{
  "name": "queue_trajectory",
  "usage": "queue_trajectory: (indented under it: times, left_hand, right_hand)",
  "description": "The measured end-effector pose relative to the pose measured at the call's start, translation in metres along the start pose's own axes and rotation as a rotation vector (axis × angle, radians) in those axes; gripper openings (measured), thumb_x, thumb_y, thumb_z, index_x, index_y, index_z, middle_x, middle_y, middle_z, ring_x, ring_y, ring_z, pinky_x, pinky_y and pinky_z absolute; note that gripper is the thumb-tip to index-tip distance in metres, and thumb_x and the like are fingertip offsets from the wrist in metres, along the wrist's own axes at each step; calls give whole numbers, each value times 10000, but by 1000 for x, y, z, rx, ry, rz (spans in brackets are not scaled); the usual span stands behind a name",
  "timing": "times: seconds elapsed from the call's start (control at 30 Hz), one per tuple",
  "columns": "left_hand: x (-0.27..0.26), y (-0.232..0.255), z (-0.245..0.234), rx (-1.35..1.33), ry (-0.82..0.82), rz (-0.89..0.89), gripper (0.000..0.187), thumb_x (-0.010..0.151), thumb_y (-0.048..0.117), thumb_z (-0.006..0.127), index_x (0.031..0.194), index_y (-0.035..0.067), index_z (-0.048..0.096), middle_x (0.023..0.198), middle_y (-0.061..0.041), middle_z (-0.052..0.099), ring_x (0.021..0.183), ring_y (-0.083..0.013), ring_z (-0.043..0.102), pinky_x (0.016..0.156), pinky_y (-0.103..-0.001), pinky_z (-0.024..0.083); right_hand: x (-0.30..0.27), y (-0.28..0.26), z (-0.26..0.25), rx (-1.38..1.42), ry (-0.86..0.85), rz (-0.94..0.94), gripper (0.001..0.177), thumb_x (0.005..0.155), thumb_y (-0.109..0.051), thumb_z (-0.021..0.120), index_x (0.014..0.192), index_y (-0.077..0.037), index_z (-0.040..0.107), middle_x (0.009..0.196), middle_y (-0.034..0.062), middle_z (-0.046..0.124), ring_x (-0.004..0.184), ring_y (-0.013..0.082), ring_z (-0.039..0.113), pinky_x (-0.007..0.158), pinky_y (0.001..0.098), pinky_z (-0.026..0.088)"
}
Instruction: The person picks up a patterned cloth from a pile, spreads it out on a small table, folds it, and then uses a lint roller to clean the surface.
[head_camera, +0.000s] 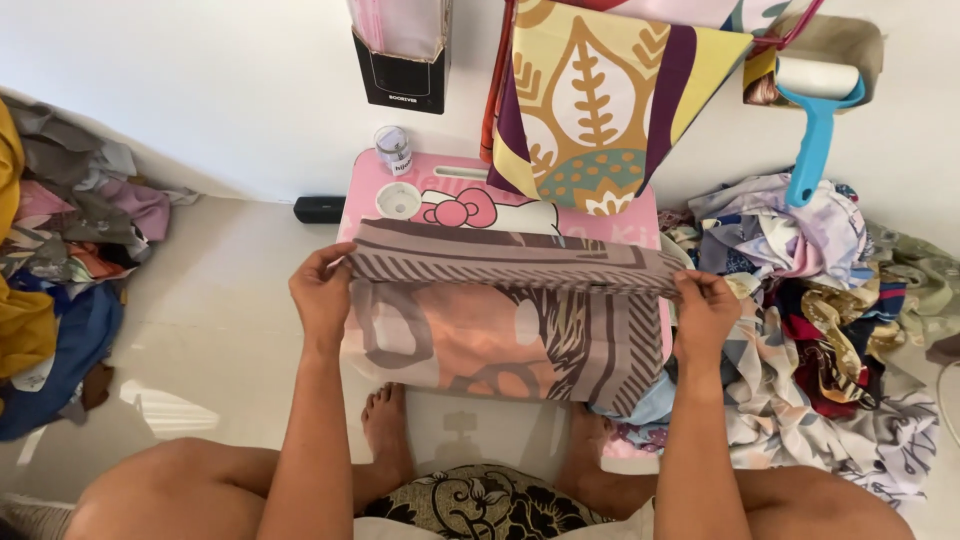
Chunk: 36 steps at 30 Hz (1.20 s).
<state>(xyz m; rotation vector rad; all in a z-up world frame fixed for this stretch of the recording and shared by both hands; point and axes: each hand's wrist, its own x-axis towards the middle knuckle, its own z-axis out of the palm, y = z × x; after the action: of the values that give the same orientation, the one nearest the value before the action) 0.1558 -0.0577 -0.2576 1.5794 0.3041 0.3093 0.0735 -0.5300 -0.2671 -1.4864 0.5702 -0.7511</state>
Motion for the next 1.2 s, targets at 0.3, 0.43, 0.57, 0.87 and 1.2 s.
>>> queue_trajectory:
  times: [0.3, 0.43, 0.57, 0.87, 1.2]
  left_hand:
    - [-10, -52, -10, 92, 35, 24, 251, 836, -18, 621, 1019, 73, 768, 871, -82, 753, 788, -148, 684, 708, -315, 577]
    - [-25, -60, -4, 311, -6, 76, 223, 862, 46, 729, 1083, 29, 753, 926, -161, 750, 881, -277, 703, 763, -393, 564]
    - [-28, -51, 1, 476, -39, 55, 270, 880, 74, 712, 1149, 58, 735, 1006, -124, 749, 1022, -305, 700, 859, -404, 585]
    - [-2, -72, 1, 432, -35, 45, 274, 843, 106, 754, 1117, 117, 745, 982, -80, 760, 985, -278, 698, 848, -408, 560]
    - [3, -26, -7, 102, 51, 28, 211, 854, 6, 722, 1062, 39, 734, 905, -86, 731, 795, -145, 656, 705, -280, 566]
  right_hand:
    - [-18, 77, -36, -246, 29, 11, 227, 954, -133, 776, 782, -111, 629, 762, 53, 650, 671, 128, 551, 568, 287, 445]
    - [-41, 82, -30, -505, -50, -60, 145, 962, -138, 780, 905, -50, 680, 825, 123, 660, 740, 218, 609, 644, 386, 493]
    - [-52, 71, -15, -605, -13, -57, 156, 950, -146, 769, 941, -54, 644, 887, 154, 657, 821, 284, 632, 702, 427, 506]
    - [-34, 69, 1, -707, -113, -25, 171, 952, -163, 758, 916, -77, 615, 842, 124, 658, 797, 315, 662, 660, 468, 537]
    - [-14, 34, -17, -355, -66, -224, 153, 1046, -73, 714, 903, -23, 691, 722, 111, 592, 704, 130, 508, 612, 369, 435]
